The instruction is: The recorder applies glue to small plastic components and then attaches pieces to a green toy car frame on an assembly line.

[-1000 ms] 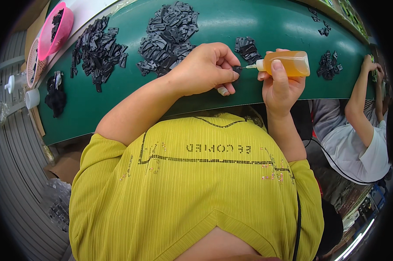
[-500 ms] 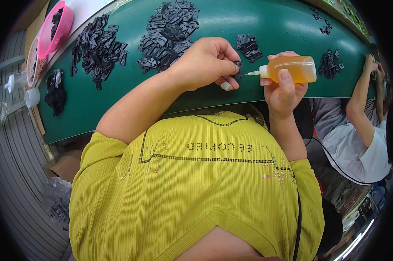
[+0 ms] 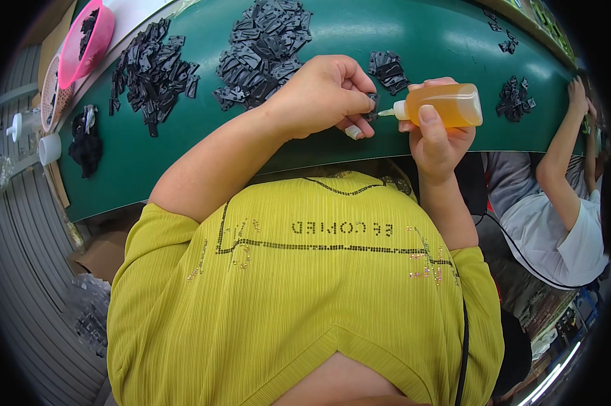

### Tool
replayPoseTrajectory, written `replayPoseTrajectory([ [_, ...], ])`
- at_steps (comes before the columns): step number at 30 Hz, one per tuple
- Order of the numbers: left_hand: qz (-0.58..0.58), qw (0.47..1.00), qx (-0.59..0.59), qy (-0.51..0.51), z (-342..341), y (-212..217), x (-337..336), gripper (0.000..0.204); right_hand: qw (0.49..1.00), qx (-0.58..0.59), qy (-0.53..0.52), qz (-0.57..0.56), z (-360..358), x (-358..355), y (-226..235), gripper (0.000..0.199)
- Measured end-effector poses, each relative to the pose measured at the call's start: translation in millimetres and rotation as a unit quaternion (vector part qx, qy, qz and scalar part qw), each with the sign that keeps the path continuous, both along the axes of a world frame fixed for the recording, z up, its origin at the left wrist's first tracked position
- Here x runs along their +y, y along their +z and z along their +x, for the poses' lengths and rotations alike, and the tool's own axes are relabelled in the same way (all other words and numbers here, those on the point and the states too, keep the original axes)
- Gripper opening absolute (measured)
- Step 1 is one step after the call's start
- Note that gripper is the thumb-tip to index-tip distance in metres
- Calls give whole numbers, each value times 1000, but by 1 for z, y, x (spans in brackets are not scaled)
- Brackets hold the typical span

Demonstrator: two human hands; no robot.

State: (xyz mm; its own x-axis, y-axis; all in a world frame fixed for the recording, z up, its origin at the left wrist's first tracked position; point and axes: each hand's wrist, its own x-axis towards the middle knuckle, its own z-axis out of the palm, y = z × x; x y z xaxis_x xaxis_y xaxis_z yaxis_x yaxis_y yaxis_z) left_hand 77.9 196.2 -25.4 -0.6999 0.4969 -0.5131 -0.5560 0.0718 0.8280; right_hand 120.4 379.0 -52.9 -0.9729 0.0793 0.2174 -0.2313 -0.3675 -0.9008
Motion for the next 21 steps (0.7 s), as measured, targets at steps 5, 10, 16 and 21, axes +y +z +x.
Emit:
replayPoseTrajectory([
  [5,-1,1000,0,-6,-1,-1,0,20,999,5,-3,44,0,-2,2,28],
  [10,4,1000,-2,0,-3,0,-1,21,998,-22,-39,-42,-5,4,-1,24],
  [16,-22,996,82,37,-4,-7,2,24,954,-100,4,-283,-21,25,-10,30],
  [21,-171,865,469,42,-6,-14,8,28,964,-81,4,-252,-19,25,-11,33],
])
